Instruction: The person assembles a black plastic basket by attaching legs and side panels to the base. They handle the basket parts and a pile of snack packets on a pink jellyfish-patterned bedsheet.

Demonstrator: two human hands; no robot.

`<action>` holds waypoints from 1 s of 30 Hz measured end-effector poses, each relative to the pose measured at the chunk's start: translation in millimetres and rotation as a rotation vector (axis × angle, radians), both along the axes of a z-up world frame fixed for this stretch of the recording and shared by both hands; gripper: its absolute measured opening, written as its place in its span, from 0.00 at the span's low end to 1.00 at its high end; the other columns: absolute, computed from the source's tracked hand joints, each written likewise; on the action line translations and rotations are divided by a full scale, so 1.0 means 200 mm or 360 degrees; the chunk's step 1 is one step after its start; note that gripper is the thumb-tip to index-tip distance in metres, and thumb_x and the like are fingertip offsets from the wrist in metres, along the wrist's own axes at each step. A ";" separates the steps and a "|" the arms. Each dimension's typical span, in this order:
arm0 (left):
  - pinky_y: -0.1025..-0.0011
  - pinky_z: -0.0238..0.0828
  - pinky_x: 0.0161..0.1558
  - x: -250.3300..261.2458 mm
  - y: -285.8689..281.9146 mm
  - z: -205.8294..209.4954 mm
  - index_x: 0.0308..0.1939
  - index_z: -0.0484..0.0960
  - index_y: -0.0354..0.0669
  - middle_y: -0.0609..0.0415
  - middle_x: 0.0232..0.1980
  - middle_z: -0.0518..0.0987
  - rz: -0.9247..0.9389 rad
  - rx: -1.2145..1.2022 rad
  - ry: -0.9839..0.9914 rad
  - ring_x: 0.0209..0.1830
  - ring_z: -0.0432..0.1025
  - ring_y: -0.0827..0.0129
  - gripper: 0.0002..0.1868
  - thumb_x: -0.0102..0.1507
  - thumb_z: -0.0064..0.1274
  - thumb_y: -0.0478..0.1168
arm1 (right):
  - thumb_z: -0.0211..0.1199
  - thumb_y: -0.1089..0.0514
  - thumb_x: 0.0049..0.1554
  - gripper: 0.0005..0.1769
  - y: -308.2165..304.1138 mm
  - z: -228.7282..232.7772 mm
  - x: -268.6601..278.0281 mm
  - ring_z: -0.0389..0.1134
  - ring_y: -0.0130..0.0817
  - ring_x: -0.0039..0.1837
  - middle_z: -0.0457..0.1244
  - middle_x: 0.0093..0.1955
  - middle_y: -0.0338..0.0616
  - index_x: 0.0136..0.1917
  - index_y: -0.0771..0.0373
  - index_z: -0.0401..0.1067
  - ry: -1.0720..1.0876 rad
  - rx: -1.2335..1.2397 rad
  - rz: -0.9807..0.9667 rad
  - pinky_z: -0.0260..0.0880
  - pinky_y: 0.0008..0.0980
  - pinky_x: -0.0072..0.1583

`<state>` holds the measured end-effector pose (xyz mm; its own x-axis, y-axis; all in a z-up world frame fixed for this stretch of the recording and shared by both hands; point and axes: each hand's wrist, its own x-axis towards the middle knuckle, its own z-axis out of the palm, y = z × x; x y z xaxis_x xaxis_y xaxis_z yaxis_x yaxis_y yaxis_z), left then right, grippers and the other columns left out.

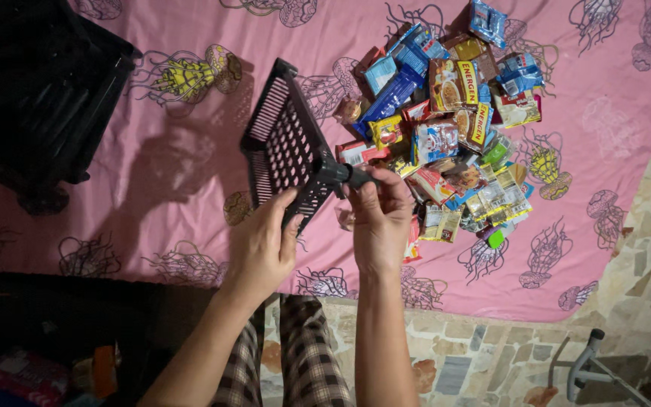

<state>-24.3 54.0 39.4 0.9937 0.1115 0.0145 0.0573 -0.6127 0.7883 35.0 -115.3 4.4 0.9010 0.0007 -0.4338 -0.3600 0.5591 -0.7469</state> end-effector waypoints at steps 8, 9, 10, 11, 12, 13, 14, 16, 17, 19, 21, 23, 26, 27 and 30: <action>0.61 0.79 0.44 0.01 -0.01 0.02 0.66 0.64 0.30 0.35 0.48 0.81 -0.0113 -0.0208 0.0080 0.43 0.80 0.53 0.25 0.66 0.48 0.34 | 0.68 0.65 0.60 0.11 -0.08 -0.02 -0.02 0.72 0.30 0.47 0.70 0.52 0.50 0.55 0.68 0.71 -0.0212 -0.0263 0.0298 0.74 0.30 0.46; 0.62 0.79 0.41 0.00 -0.02 0.03 0.66 0.62 0.29 0.36 0.46 0.81 -0.0087 -0.0368 0.0163 0.40 0.81 0.56 0.25 0.67 0.46 0.35 | 0.68 0.66 0.61 0.11 -0.09 -0.03 -0.03 0.71 0.31 0.46 0.70 0.50 0.51 0.56 0.68 0.72 -0.0180 -0.0280 0.0322 0.74 0.29 0.46; 0.64 0.79 0.38 0.01 -0.04 0.04 0.66 0.59 0.28 0.38 0.45 0.81 -0.0060 -0.0529 0.0245 0.37 0.81 0.58 0.25 0.68 0.44 0.36 | 0.69 0.66 0.61 0.11 -0.10 -0.03 -0.03 0.71 0.31 0.45 0.70 0.49 0.51 0.56 0.69 0.72 -0.0148 -0.0297 0.0346 0.73 0.29 0.46; 0.62 0.78 0.39 0.01 -0.04 0.06 0.68 0.60 0.28 0.36 0.46 0.81 -0.0018 -0.0495 0.0175 0.39 0.80 0.56 0.24 0.70 0.43 0.37 | 0.69 0.66 0.61 0.12 -0.10 -0.03 -0.04 0.71 0.31 0.44 0.70 0.47 0.52 0.57 0.69 0.73 -0.0116 -0.0317 0.0368 0.72 0.29 0.47; 0.61 0.77 0.40 0.01 -0.05 0.07 0.69 0.60 0.28 0.35 0.47 0.80 0.0025 -0.0461 0.0105 0.40 0.80 0.54 0.24 0.72 0.42 0.38 | 0.69 0.66 0.61 0.12 -0.10 -0.03 -0.05 0.70 0.30 0.45 0.70 0.49 0.52 0.56 0.69 0.73 -0.0150 -0.0311 0.0394 0.72 0.28 0.47; 0.59 0.76 0.41 0.02 -0.05 0.08 0.71 0.61 0.28 0.34 0.48 0.80 0.0066 -0.0429 0.0037 0.41 0.80 0.52 0.24 0.74 0.41 0.39 | 0.70 0.66 0.60 0.12 -0.10 -0.03 -0.06 0.70 0.29 0.46 0.70 0.52 0.51 0.56 0.69 0.73 -0.0180 -0.0307 0.0420 0.71 0.27 0.47; 0.60 0.75 0.39 0.02 -0.05 0.09 0.69 0.63 0.32 0.37 0.47 0.81 0.0039 -0.0396 0.0141 0.39 0.80 0.54 0.21 0.74 0.40 0.40 | 0.70 0.66 0.59 0.12 -0.10 -0.02 -0.07 0.69 0.27 0.47 0.70 0.55 0.50 0.55 0.69 0.72 -0.0210 -0.0302 0.0445 0.71 0.27 0.48; 0.61 0.75 0.37 0.04 -0.04 0.09 0.67 0.69 0.41 0.42 0.43 0.83 -0.0006 -0.0335 0.0344 0.35 0.81 0.58 0.18 0.75 0.38 0.41 | 0.71 0.68 0.58 0.12 -0.11 -0.01 -0.07 0.70 0.29 0.49 0.69 0.56 0.51 0.55 0.69 0.72 -0.0267 -0.0303 0.0447 0.73 0.28 0.51; 0.61 0.75 0.37 0.04 -0.04 0.09 0.68 0.69 0.42 0.43 0.42 0.84 -0.0020 -0.0300 0.0328 0.36 0.81 0.58 0.18 0.75 0.39 0.40 | 0.71 0.68 0.58 0.13 -0.10 0.00 -0.07 0.71 0.30 0.51 0.69 0.57 0.51 0.55 0.69 0.72 -0.0295 -0.0304 0.0442 0.74 0.29 0.53; 0.60 0.75 0.38 0.05 -0.03 0.10 0.70 0.68 0.46 0.44 0.41 0.84 -0.0044 -0.0230 0.0300 0.36 0.81 0.58 0.19 0.74 0.42 0.37 | 0.71 0.69 0.57 0.13 -0.12 0.02 -0.06 0.71 0.31 0.54 0.68 0.58 0.52 0.54 0.69 0.73 -0.0353 -0.0381 0.0486 0.75 0.31 0.55; 0.59 0.77 0.40 0.05 -0.03 0.12 0.73 0.65 0.43 0.42 0.43 0.83 -0.0064 -0.0147 0.0220 0.38 0.81 0.57 0.28 0.68 0.44 0.31 | 0.71 0.70 0.57 0.13 -0.12 0.03 -0.06 0.72 0.32 0.56 0.68 0.59 0.53 0.54 0.70 0.72 -0.0426 -0.0445 0.0527 0.76 0.32 0.57; 0.59 0.77 0.41 0.05 -0.03 0.15 0.75 0.62 0.41 0.40 0.44 0.83 -0.0078 -0.0105 0.0180 0.39 0.81 0.56 0.34 0.63 0.46 0.27 | 0.72 0.70 0.57 0.14 -0.12 0.04 -0.06 0.71 0.33 0.57 0.68 0.59 0.54 0.54 0.70 0.72 -0.0517 -0.0501 0.0563 0.75 0.32 0.59; 0.59 0.77 0.42 0.06 -0.02 0.19 0.76 0.60 0.38 0.39 0.44 0.82 -0.0096 -0.0110 0.0224 0.39 0.81 0.55 0.37 0.61 0.47 0.24 | 0.72 0.68 0.57 0.14 -0.12 0.08 -0.04 0.72 0.32 0.54 0.69 0.59 0.53 0.54 0.69 0.72 -0.0554 -0.0527 0.0585 0.76 0.31 0.58; 0.60 0.77 0.42 0.06 -0.03 0.20 0.76 0.60 0.37 0.38 0.44 0.82 -0.0110 -0.0116 0.0266 0.39 0.81 0.55 0.36 0.63 0.48 0.24 | 0.71 0.66 0.58 0.14 -0.11 0.09 -0.04 0.72 0.32 0.54 0.69 0.59 0.53 0.55 0.69 0.72 -0.0565 -0.0602 0.0635 0.76 0.31 0.57; 0.60 0.76 0.42 0.06 -0.02 0.22 0.76 0.59 0.36 0.37 0.45 0.82 -0.0122 -0.0077 0.0221 0.40 0.80 0.53 0.35 0.64 0.49 0.27 | 0.69 0.61 0.59 0.15 -0.11 0.14 -0.03 0.73 0.36 0.53 0.69 0.57 0.53 0.58 0.69 0.72 -0.0702 -0.1027 0.0844 0.74 0.32 0.56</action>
<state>-11.3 50.4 82.5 0.9913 0.0323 -0.1272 0.1222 -0.5809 0.8048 29.3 -137.1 32.3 0.9350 0.3362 -0.1133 -0.0598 -0.1653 -0.9844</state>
